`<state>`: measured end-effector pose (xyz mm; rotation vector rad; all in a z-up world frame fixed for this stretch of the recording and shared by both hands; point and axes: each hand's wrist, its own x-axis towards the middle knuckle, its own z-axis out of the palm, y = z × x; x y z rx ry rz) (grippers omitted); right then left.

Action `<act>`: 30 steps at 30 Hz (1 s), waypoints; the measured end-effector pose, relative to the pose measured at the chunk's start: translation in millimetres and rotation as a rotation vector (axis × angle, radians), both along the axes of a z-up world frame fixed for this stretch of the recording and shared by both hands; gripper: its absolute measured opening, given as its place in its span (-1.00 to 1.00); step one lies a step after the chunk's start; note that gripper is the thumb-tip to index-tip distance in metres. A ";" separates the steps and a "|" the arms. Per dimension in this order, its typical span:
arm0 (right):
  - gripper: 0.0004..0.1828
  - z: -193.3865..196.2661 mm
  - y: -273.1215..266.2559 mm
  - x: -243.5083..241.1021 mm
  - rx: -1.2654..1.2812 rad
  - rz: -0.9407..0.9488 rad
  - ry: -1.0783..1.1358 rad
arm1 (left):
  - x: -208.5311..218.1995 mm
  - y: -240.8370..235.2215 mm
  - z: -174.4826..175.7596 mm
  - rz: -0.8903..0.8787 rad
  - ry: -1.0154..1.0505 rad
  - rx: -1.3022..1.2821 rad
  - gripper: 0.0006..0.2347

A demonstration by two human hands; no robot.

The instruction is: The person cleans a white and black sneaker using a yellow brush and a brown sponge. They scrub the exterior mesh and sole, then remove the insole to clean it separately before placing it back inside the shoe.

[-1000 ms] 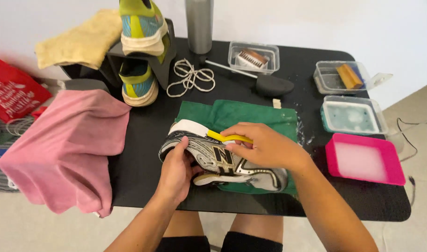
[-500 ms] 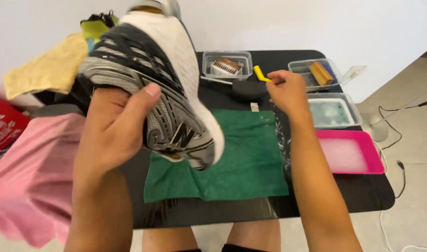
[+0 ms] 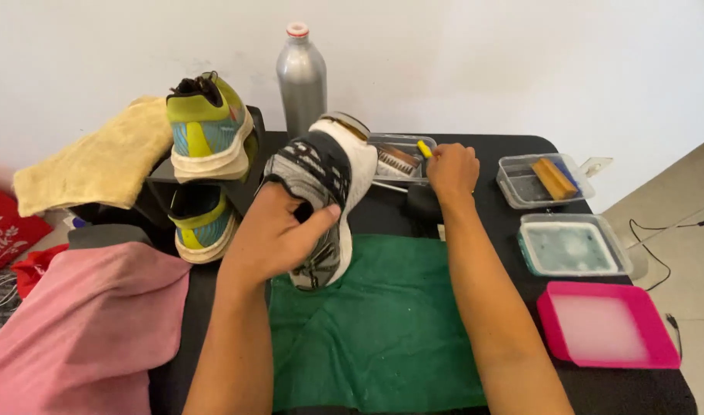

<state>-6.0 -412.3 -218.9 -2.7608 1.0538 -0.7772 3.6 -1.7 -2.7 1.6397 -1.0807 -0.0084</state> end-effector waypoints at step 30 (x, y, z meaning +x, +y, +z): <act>-0.70 50.1 49.0 23.5 0.332 0.285 0.186 | 12.3 -2.5 -55.2 0.155 0.228 -0.366 -0.47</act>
